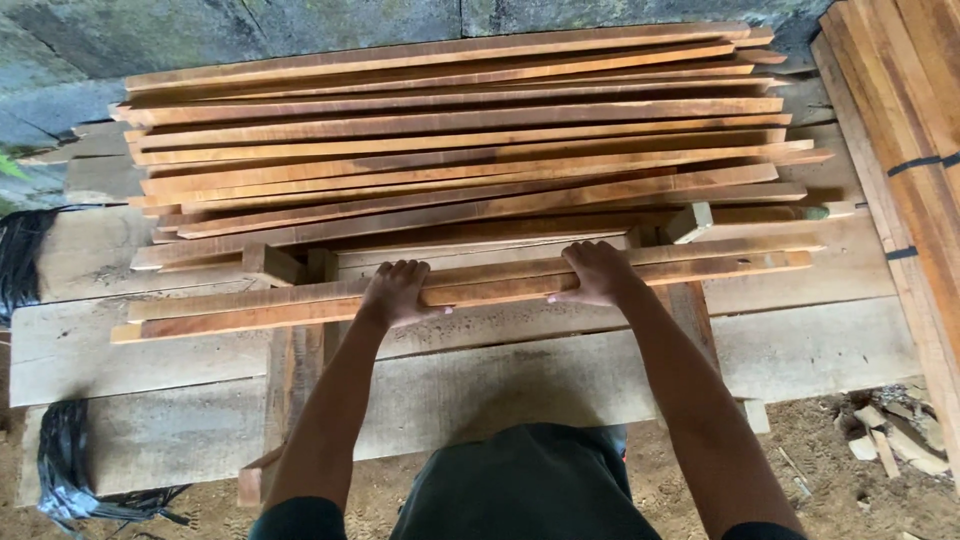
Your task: Sorting and stacking thin wood planks on a workbench in a workshop.
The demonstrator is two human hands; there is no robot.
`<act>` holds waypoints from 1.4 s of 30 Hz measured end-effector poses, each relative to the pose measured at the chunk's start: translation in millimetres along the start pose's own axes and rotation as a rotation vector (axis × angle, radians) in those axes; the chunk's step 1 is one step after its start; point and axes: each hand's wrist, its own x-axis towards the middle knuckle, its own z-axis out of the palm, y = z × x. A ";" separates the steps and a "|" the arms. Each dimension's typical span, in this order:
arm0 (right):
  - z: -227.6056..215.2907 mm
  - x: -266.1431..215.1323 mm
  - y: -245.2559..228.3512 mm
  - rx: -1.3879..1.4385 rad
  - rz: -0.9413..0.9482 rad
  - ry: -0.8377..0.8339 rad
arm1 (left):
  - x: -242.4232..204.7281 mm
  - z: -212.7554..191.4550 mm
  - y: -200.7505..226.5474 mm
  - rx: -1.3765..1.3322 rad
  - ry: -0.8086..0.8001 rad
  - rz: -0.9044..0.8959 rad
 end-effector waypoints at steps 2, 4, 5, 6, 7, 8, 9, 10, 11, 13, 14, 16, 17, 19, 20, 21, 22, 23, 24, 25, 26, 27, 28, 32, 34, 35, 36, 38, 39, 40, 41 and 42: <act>8.9 2.3 4.8 0.009 -0.015 0.039 | 0.2 -1.1 0.5 -0.021 0.017 0.014; 24.6 14.5 13.7 0.017 -0.041 0.093 | 1.8 -8.2 -5.3 -0.027 0.041 0.022; 38.8 14.4 19.8 0.013 -0.071 0.164 | 2.2 -12.4 -4.0 -0.069 -0.008 0.026; 53.2 13.4 25.8 0.009 -0.101 0.235 | 2.4 -16.7 -1.8 -0.111 -0.056 0.030; 45.4 10.1 22.4 0.007 -0.099 0.231 | 1.5 -5.8 -3.3 -0.116 -0.056 0.031; 37.5 6.1 18.7 0.038 -0.078 0.230 | 0.2 4.8 -4.2 -0.140 -0.093 -0.003; 29.6 5.1 13.2 0.069 -0.057 0.234 | -1.2 14.1 -8.6 -0.159 -0.130 -0.035; 28.6 7.4 16.5 0.068 -0.055 0.236 | 2.3 19.3 -9.5 -0.158 -0.129 -0.032; 29.9 5.8 16.4 0.068 -0.033 0.220 | 0.0 24.4 -7.0 -0.146 -0.116 -0.065; 34.5 5.1 14.1 0.067 -0.012 0.207 | -2.0 20.1 2.2 -0.131 -0.102 -0.096; 37.0 6.4 12.3 0.110 0.035 0.148 | -0.9 10.5 8.8 -0.142 -0.056 -0.150; 17.5 8.5 2.9 0.146 0.080 0.099 | 10.4 -7.7 20.4 -0.148 0.002 -0.203; -0.7 6.9 -8.9 0.173 0.155 0.025 | 14.7 -15.5 26.9 -0.124 -0.021 -0.296; -18.2 16.4 -30.2 0.202 0.226 -0.055 | 22.1 -16.5 33.6 -0.103 -0.050 -0.394; -17.8 27.4 -39.7 0.248 0.274 -0.110 | 25.2 -10.0 34.0 -0.085 -0.090 -0.486; -17.5 37.5 -47.3 0.291 0.325 -0.164 | 30.3 -2.7 35.3 -0.068 -0.129 -0.575; -1.8 46.9 -52.1 0.291 0.323 -0.171 | 27.4 3.9 37.1 -0.071 -0.134 -0.579; 11.6 58.8 -54.3 0.230 0.308 -0.178 | 29.0 9.9 36.8 -0.024 -0.142 -0.603; 24.6 70.8 -56.1 0.169 0.292 -0.186 | 31.1 15.4 36.6 0.023 -0.150 -0.626; 13.7 70.7 -58.4 0.168 0.292 -0.186 | 34.9 8.0 36.4 0.023 -0.149 -0.627; 2.7 70.6 -60.7 0.173 0.309 -0.216 | 38.7 0.6 36.2 -0.031 -0.263 -0.673; -7.6 69.7 -64.0 0.179 0.329 -0.248 | 41.6 -6.8 36.2 -0.085 -0.380 -0.716; -8.4 71.3 -64.8 0.179 0.330 -0.249 | 42.9 -17.9 37.4 -0.086 -0.381 -0.715; -25.8 67.7 -70.8 0.265 0.328 -0.261 | 40.4 -29.4 41.4 -0.073 -0.282 -0.705; -29.6 64.2 -69.9 0.264 0.327 -0.253 | 38.0 -19.9 42.9 -0.068 -0.241 -0.694; -26.1 65.2 -68.2 0.253 0.340 -0.245 | 36.6 -16.8 42.8 -0.044 -0.175 -0.680; -22.7 66.0 -66.8 0.243 0.353 -0.237 | 34.9 -13.9 42.6 -0.020 -0.110 -0.665; -21.7 64.2 -67.4 0.259 0.365 -0.217 | 33.3 -11.8 43.1 -0.023 -0.096 -0.671; -21.7 63.8 -66.7 0.277 0.381 -0.195 | 33.8 -10.8 42.9 -0.025 -0.082 -0.674; -29.7 61.6 -68.4 0.275 0.379 -0.194 | 36.3 -15.5 43.7 -0.025 -0.080 -0.676; -37.0 58.8 -70.9 0.303 0.393 -0.182 | 37.9 -20.2 44.8 -0.039 -0.150 -0.687; -44.2 56.0 -73.3 0.332 0.407 -0.170 | 39.5 -24.8 45.8 -0.053 -0.221 -0.697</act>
